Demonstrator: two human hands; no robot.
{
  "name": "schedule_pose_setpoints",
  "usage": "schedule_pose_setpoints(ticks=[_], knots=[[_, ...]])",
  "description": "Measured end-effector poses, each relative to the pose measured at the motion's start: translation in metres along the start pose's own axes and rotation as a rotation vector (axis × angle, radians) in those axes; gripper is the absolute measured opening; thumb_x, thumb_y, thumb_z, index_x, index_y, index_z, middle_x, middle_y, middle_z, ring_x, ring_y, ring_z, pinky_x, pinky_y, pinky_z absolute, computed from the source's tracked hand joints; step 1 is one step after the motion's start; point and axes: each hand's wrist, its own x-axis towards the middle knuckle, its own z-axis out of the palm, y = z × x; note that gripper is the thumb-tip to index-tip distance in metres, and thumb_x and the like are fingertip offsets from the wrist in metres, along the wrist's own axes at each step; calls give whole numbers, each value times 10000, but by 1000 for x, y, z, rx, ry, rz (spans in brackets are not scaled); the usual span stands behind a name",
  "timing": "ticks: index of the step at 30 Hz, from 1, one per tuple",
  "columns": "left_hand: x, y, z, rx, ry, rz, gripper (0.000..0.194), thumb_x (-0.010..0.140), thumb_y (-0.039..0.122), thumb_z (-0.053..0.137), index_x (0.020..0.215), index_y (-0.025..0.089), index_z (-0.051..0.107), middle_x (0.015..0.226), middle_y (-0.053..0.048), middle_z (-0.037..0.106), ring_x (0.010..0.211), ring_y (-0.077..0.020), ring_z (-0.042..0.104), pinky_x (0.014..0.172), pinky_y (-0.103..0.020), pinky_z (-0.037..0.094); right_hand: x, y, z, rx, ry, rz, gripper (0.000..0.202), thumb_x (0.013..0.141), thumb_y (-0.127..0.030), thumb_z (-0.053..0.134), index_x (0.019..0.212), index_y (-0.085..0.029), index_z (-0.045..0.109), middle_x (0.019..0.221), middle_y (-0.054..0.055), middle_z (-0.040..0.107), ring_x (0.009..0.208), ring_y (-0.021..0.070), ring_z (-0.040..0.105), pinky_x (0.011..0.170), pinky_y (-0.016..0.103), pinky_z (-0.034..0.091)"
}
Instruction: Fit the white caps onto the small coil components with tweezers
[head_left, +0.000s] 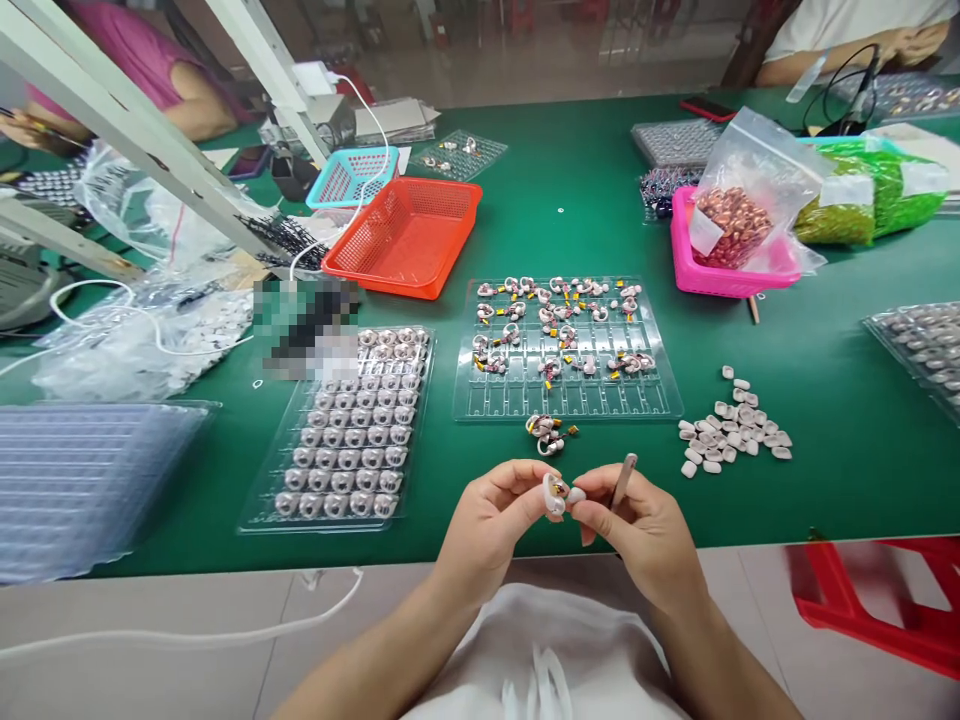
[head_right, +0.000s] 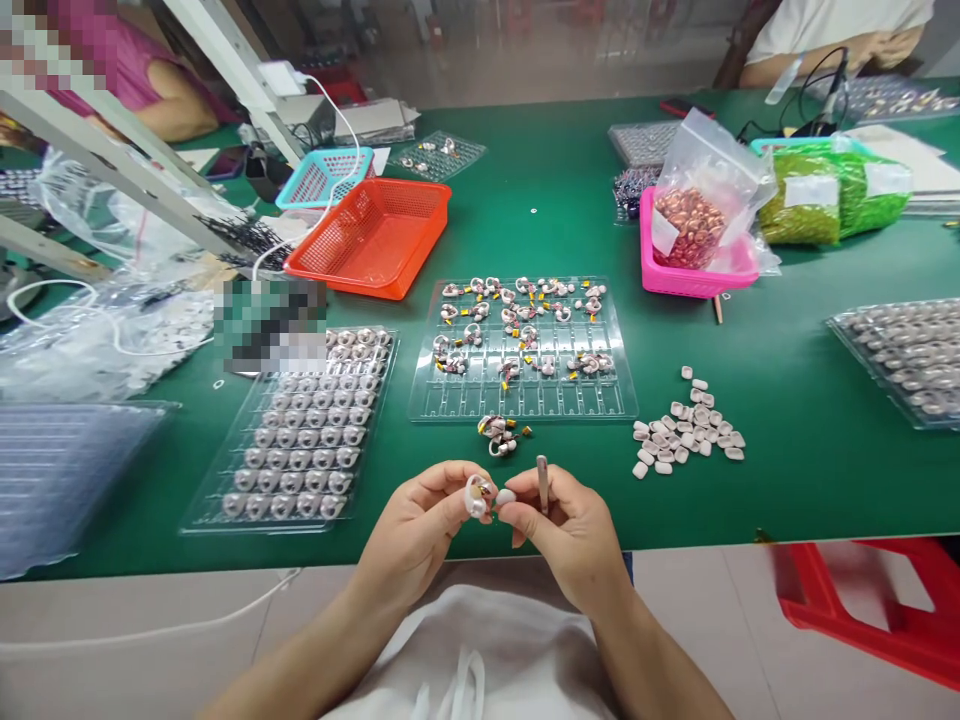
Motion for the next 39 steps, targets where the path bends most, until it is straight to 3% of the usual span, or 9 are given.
schedule_pose_setpoints(ticks=[11,22,31,39], knots=[[-3,2,-3,84,19,8,168,831,306,802,868,150,753,775,-9,709,692,-94,622,684,-188,520,0,-6,6,24,-86,-215,63,883,-266,737,927,-226,757,800,39,704,609,138,636,514,236,553],[-7,5,4,243,115,106,195,758,336,847,847,171,793,753,-41,769,680,-150,685,653,-228,571,3,-3,5,36,-98,-336,253,891,-136,711,1057,-309,792,861,31,695,644,126,645,518,231,577],[-9,1,1,353,138,226,103,779,272,830,857,205,824,806,-54,785,713,-164,705,651,-222,572,4,-4,6,60,-100,-293,243,868,-132,738,1026,-304,806,831,29,698,627,119,641,510,220,569],[-10,0,1,436,121,355,79,817,234,796,885,228,835,769,-51,775,687,-162,684,647,-237,561,5,-5,6,87,-72,-226,131,835,-225,789,956,-268,819,793,29,690,593,118,624,489,227,570]])
